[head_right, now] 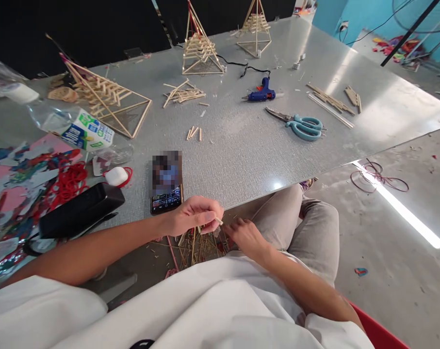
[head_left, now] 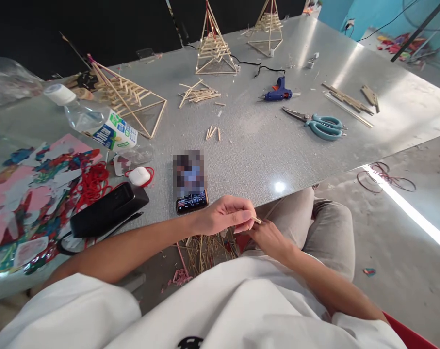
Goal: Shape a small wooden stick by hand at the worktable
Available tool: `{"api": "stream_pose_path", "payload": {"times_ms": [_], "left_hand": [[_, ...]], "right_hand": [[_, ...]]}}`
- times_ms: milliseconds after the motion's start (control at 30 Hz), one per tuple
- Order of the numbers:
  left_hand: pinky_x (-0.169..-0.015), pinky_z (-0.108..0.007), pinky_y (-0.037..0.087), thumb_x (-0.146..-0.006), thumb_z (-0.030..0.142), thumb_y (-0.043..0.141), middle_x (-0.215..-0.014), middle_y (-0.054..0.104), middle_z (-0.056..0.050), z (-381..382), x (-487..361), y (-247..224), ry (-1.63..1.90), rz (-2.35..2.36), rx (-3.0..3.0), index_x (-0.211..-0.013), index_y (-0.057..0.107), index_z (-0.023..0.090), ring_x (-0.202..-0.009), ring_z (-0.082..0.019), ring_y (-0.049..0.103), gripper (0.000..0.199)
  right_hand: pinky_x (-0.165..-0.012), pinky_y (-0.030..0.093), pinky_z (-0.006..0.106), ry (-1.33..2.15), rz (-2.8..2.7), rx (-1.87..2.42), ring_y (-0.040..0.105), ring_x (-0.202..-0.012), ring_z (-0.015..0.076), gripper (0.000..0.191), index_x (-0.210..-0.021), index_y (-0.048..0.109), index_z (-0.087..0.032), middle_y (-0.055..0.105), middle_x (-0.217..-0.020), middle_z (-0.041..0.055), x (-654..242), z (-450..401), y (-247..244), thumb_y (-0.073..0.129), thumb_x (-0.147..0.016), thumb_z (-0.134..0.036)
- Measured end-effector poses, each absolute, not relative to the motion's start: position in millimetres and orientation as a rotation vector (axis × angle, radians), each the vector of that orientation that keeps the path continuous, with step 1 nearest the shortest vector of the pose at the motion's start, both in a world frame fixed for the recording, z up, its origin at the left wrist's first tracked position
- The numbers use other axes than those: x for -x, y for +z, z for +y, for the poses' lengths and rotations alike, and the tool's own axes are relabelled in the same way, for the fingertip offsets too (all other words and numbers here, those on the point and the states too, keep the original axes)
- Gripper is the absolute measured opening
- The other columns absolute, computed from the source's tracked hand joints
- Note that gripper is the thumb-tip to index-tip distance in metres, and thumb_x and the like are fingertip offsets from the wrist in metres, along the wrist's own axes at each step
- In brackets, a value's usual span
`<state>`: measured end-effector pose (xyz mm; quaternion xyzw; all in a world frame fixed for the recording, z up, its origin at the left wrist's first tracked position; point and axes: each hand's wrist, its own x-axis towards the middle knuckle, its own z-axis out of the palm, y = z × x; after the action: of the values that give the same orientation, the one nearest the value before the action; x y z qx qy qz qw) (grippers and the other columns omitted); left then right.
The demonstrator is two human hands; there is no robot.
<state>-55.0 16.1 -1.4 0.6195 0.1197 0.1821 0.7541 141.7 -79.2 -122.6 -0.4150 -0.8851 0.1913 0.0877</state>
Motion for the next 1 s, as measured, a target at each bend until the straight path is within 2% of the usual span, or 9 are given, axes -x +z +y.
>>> {"api": "stream_pose_path", "payload": {"times_ms": [67, 233, 300, 367, 467, 633, 767, 900, 1000], "left_hand": [[-0.058, -0.025, 0.038, -0.106, 0.049, 0.06, -0.069, 0.057, 0.001, 16.1, 54.9, -0.1, 0.387, 0.267, -1.35, -0.086, 0.062, 0.016, -0.058, -0.01, 0.047, 0.039], [-0.059, -0.025, 0.039, -0.107, 0.05, 0.06, -0.067, 0.055, 0.002, 16.1, 55.7, 1.3, 0.369, 0.281, -1.358, -0.086, 0.062, 0.016, -0.059, -0.01, 0.046, 0.04], [-0.058, -0.024, 0.038, -0.107, 0.049, 0.059, -0.068, 0.055, 0.002, 16.0, 55.8, 1.0, 0.368, 0.284, -1.361, -0.087, 0.062, 0.015, -0.059, -0.009, 0.046, 0.039], [-0.056, -0.023, 0.037, -0.107, 0.049, 0.059, -0.069, 0.056, 0.001, 16.0, 55.5, 0.8, 0.353, 0.284, -1.35, -0.088, 0.063, 0.015, -0.058, -0.009, 0.046, 0.039], [-0.054, -0.023, 0.038, -0.107, 0.049, 0.059, -0.071, 0.056, 0.0, 16.2, 54.5, 1.4, 0.331, 0.275, -1.35, -0.088, 0.063, 0.015, -0.058, -0.009, 0.046, 0.04], [-0.055, -0.024, 0.04, -0.106, 0.051, 0.06, -0.071, 0.057, 0.001, 15.8, 53.3, 2.9, 0.321, 0.283, -1.36, -0.088, 0.063, 0.015, -0.058, -0.009, 0.048, 0.041], [-0.056, -0.024, 0.04, -0.108, 0.05, 0.057, -0.066, 0.054, 0.002, 14.6, 53.3, 1.7, 0.307, 0.282, -1.409, -0.091, 0.064, 0.015, -0.058, -0.01, 0.049, 0.039], [-0.06, -0.024, 0.042, -0.11, 0.044, 0.053, -0.067, 0.055, 0.003, 13.0, 52.6, 0.1, 0.363, 0.285, -1.464, -0.096, 0.066, 0.015, -0.06, -0.01, 0.051, 0.034], [-0.061, -0.024, 0.042, -0.11, 0.039, 0.054, -0.067, 0.057, 0.003, 11.9, 52.1, 0.7, 0.388, 0.321, -1.49, -0.099, 0.068, 0.014, -0.06, -0.009, 0.054, 0.031]], "right_hand": [[-0.068, 0.048, 0.03, 0.485, -2.652, 1.289, 0.07, -0.085, 0.0222, 0.014, -0.097, 0.074, -0.011, 0.077, -0.092, 0.0143, -141.1, -77.1, -128.4, 0.06, -0.102, -0.01], [-0.06, 0.043, 0.03, 0.365, -2.624, 1.14, 0.067, -0.074, 0.0183, 0.026, -0.099, 0.071, -0.014, 0.074, -0.084, 0.0073, -146.2, -83.2, -92.3, 0.049, -0.111, -0.022], [-0.057, 0.041, 0.03, 0.212, -2.422, 0.961, 0.062, -0.064, 0.015, 0.017, -0.111, 0.069, -0.012, 0.07, -0.075, 0.0022, -151.7, -88.7, -66.4, 0.054, -0.108, -0.017], [-0.052, 0.037, 0.029, 0.144, -2.184, 0.821, 0.05, -0.052, 0.0113, 0.027, -0.13, 0.064, -0.008, 0.064, -0.066, -0.0037, -158.9, -91.5, -42.1, 0.059, -0.103, -0.009], [-0.05, 0.037, 0.027, 0.078, -1.926, 0.799, 0.047, -0.05, 0.0091, 0.04, -0.137, 0.064, -0.008, 0.068, -0.067, -0.0031, -168.6, -86.6, -17.7, 0.064, -0.098, -0.001], [-0.048, 0.04, 0.025, 0.339, -1.875, 0.749, 0.052, -0.049, 0.0096, 0.036, -0.129, 0.073, -0.018, 0.072, -0.069, -0.0011, -172.5, -69.0, -10.6, 0.072, -0.095, -0.006], [-0.045, 0.036, 0.026, 0.455, -1.801, 0.778, 0.045, -0.046, 0.0094, 0.033, -0.119, 0.076, -0.024, 0.065, -0.06, -0.0049, -170.0, -66.6, -16.2, 0.079, -0.09, -0.008], [-0.043, 0.035, 0.025, 0.408, -1.724, 0.867, 0.045, -0.044, 0.0083, 0.032, -0.111, 0.078, -0.027, 0.067, -0.061, -0.0052, -169.0, -70.6, -16.7, 0.08, -0.087, -0.006], [-0.042, 0.04, 0.023, 0.58, -1.646, 0.951, 0.051, -0.045, 0.0079, 0.022, -0.101, 0.078, -0.026, 0.071, -0.063, -0.0043, -172.3, -72.6, -14.6, 0.081, -0.088, -0.008]]}}
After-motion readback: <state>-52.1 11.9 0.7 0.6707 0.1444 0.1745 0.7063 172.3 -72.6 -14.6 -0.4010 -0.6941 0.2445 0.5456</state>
